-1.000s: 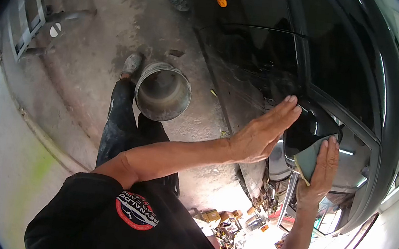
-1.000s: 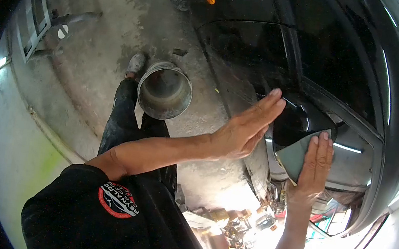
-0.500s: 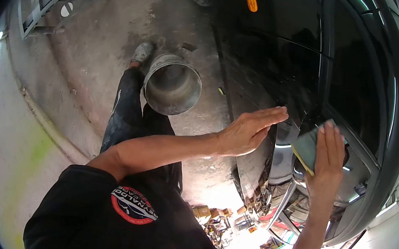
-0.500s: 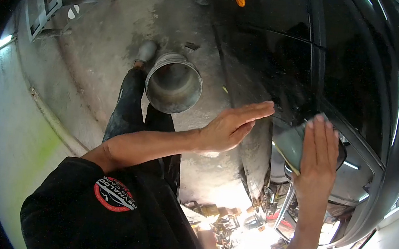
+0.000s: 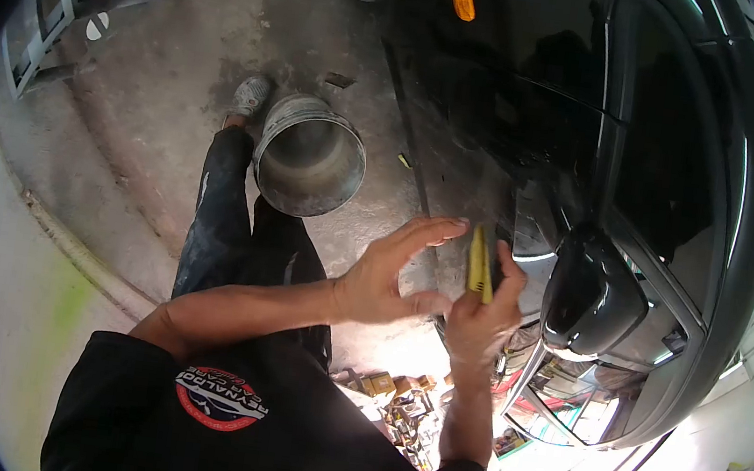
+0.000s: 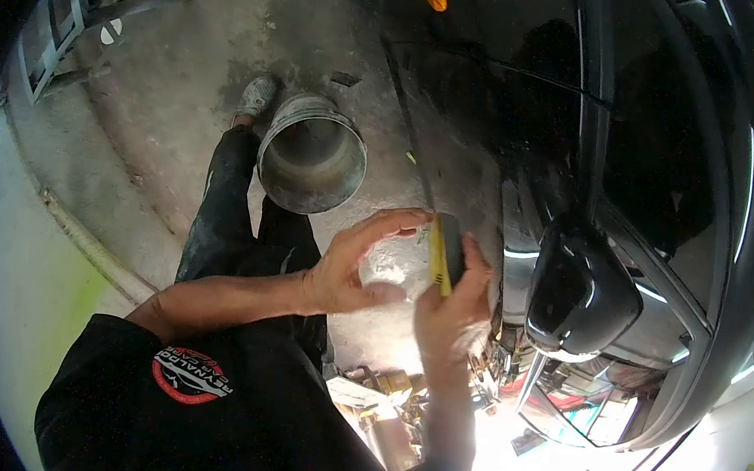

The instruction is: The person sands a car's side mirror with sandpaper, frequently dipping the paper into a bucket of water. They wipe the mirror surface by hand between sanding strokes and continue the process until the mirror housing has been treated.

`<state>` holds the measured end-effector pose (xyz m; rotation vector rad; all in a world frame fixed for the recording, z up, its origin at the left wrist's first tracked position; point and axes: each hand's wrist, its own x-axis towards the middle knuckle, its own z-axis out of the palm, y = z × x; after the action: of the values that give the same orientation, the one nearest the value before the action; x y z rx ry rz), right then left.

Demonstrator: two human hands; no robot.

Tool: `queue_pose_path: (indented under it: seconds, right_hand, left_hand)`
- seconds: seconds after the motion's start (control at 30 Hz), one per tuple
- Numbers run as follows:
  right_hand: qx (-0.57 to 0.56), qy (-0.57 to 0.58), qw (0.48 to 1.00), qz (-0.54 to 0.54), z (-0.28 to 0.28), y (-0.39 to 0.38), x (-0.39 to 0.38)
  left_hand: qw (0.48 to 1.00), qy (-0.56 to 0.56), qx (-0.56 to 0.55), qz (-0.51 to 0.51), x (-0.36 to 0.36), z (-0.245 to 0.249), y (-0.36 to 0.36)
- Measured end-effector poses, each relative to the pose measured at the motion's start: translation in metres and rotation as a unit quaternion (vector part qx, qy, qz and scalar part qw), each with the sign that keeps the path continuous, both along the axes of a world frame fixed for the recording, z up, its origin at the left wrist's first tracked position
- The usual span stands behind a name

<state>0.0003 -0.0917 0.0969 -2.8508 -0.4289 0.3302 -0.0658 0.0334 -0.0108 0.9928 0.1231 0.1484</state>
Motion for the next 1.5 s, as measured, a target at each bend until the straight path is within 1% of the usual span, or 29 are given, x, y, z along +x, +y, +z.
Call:
queue_pose_path:
  seconds: [0.1, 0.13, 0.2, 0.23, 0.27, 0.37, 0.4, 0.43, 0.5, 0.57, 0.63, 0.67, 0.7, 0.8, 0.9, 1.03, 1.13, 1.23, 1.33, 1.37, 1.43, 1.5]
  right_hand:
    - [0.043, -0.025, 0.999, 0.019, -0.041, 0.005, -0.020]
    - [0.054, -0.014, 0.996, 0.069, -0.042, 0.006, -0.026]
    - [0.039, 0.030, 0.998, 0.049, -0.038, 0.005, -0.027]
    - [0.034, 0.051, 0.997, 0.039, -0.034, 0.006, -0.024]
    - [-0.053, 0.074, 0.985, 0.149, -0.024, 0.002, -0.014]
    - [-0.060, 0.055, 0.983, 0.167, 0.033, -0.001, 0.000]
    - [-0.068, -0.014, 0.988, 0.135, 0.052, -0.020, 0.002]
    - [-0.076, -0.082, 0.989, 0.100, 0.069, -0.037, 0.008]
    - [-0.159, -0.259, 0.942, 0.145, 0.104, -0.061, 0.041]
    - [-0.181, -0.337, 0.921, 0.075, 0.108, -0.069, 0.068]
    - [-0.232, -0.363, 0.894, 0.122, 0.104, -0.079, 0.093]
    - [-0.256, -0.374, 0.880, 0.144, 0.101, -0.083, 0.102]
    - [-0.239, -0.364, 0.888, 0.146, 0.098, -0.086, 0.106]
    - [-0.203, -0.338, 0.906, 0.153, 0.093, -0.094, 0.113]
    - [-0.196, -0.327, 0.911, 0.157, 0.089, -0.093, 0.114]
    - [-0.206, -0.309, 0.917, 0.142, 0.088, -0.092, 0.118]
    - [-0.200, -0.291, 0.925, 0.137, 0.088, -0.096, 0.118]
    - [-0.207, -0.282, 0.927, 0.136, 0.090, -0.095, 0.118]
    - [-0.216, -0.269, 0.929, 0.132, 0.090, -0.096, 0.121]
    - [-0.220, -0.262, 0.930, 0.130, 0.091, -0.096, 0.120]
    - [-0.192, -0.264, 0.933, 0.148, 0.087, -0.097, 0.125]
    - [-0.182, -0.257, 0.937, 0.152, 0.089, -0.098, 0.125]
  left_hand:
    - [0.993, -0.039, 0.111, 0.019, 0.016, 0.002, 0.001]
    - [0.994, -0.048, 0.093, 0.001, 0.021, 0.002, -0.001]
    - [0.995, 0.005, 0.089, -0.035, 0.027, 0.002, 0.000]
    - [0.994, 0.031, 0.089, -0.052, 0.031, 0.004, 0.002]
    - [0.995, 0.071, 0.018, -0.065, 0.037, 0.011, 0.009]
    - [0.992, 0.071, 0.038, -0.093, 0.059, 0.006, 0.008]
    - [0.993, 0.049, 0.088, -0.056, 0.069, 0.007, 0.007]
    - [0.993, 0.048, 0.096, -0.053, 0.079, 0.012, 0.007]
    - [0.992, 0.045, 0.112, -0.046, 0.100, 0.027, 0.006]
    - [0.986, 0.123, -0.011, -0.111, 0.117, 0.051, 0.012]
    - [0.992, 0.109, -0.019, -0.064, 0.128, 0.056, -0.007]
    - [0.998, 0.056, 0.036, 0.013, 0.130, 0.051, -0.029]
    - [0.992, 0.001, 0.092, 0.089, 0.129, 0.045, -0.049]
    - [0.994, -0.009, 0.096, 0.044, 0.129, 0.054, -0.055]
    - [0.986, -0.021, 0.146, 0.077, 0.118, 0.072, -0.066]
    - [0.993, -0.035, 0.107, 0.025, 0.128, 0.059, -0.063]
    - [0.993, -0.009, 0.103, -0.054, 0.147, 0.054, -0.053]
    - [0.988, 0.002, 0.148, -0.047, 0.150, 0.063, -0.046]
    - [0.988, -0.015, 0.154, 0.004, 0.141, 0.076, -0.039]
    - [0.990, -0.009, 0.143, -0.008, 0.145, 0.075, -0.039]
    - [0.992, 0.001, 0.122, -0.031, 0.157, 0.068, -0.039]
    - [0.991, -0.009, 0.127, -0.042, 0.161, 0.063, -0.040]
